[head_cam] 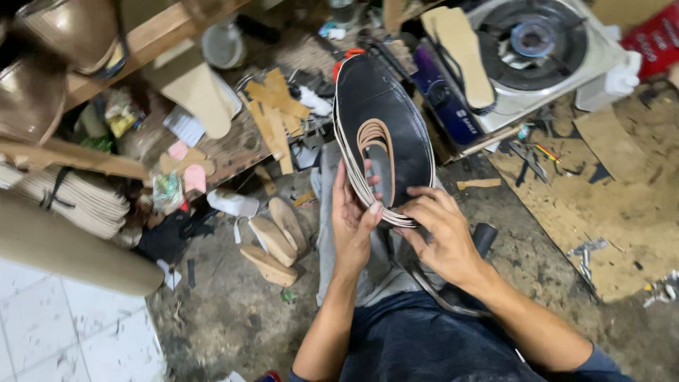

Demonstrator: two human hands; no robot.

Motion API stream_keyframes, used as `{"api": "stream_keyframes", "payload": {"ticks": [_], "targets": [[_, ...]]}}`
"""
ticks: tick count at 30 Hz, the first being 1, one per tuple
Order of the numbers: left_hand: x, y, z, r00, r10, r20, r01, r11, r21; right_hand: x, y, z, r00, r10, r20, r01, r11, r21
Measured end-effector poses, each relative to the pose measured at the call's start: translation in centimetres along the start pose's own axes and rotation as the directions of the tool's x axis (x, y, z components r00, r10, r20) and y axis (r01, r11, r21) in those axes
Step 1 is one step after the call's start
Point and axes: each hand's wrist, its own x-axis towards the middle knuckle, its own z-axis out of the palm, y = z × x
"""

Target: The person assembles a shoe by placing a wooden shoe last into a shoe upper, then uses a curved metal tool to press and secure the upper around the last. The person handles multiple shoe uppers and lasts, repeatedly inserting the last and pressing the edges with the tool.

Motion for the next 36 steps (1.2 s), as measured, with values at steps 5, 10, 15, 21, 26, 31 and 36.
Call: {"api": "stream_keyframes", "payload": {"ticks": [5, 10, 15, 21, 26, 31, 36], "targets": [[0.5, -0.5, -1.4, 0.999, -0.021, 0.024, 0.018, 0.992, 0.126, -3.0, 4.3, -2.7, 0.925, 0.091, -0.368, -0.109, 0.994, -0.029], [1.3, -2.1, -4.5, 0.992, 0.047, -0.120, 0.019, 0.870, 0.493, -7.1, 12.3, -7.2, 0.624, 0.630, -0.461, -0.606, 0.763, 0.223], [1.0, -4.1, -4.4, 0.989, 0.103, -0.110, 0.021, 0.631, 0.776, -12.9, 24.9, -5.6, 0.737, 0.595, -0.319, -0.535, 0.803, 0.262], [0.7, -5.8, -3.2, 0.978, 0.207, -0.007, -0.091, 0.464, 0.881, -17.6, 33.3, 3.7, 0.552, 0.818, -0.160, -0.832, 0.530, -0.162], [1.0, -6.2, -3.0, 0.973, 0.231, -0.013, -0.087, 0.418, 0.904, -17.3, 33.2, 7.2, 0.466, 0.876, -0.122, -0.864, 0.421, -0.276], [1.2, -6.0, -2.7, 0.964, 0.265, -0.016, -0.100, 0.420, 0.902, -15.4, 33.7, 6.6, 0.567, 0.818, -0.103, -0.816, 0.539, -0.208], [1.7, -5.6, -2.7, 0.965, 0.254, -0.068, -0.059, 0.464, 0.884, -10.6, 33.5, 3.3, 0.746, 0.648, -0.158, -0.621, 0.761, 0.190]]}}
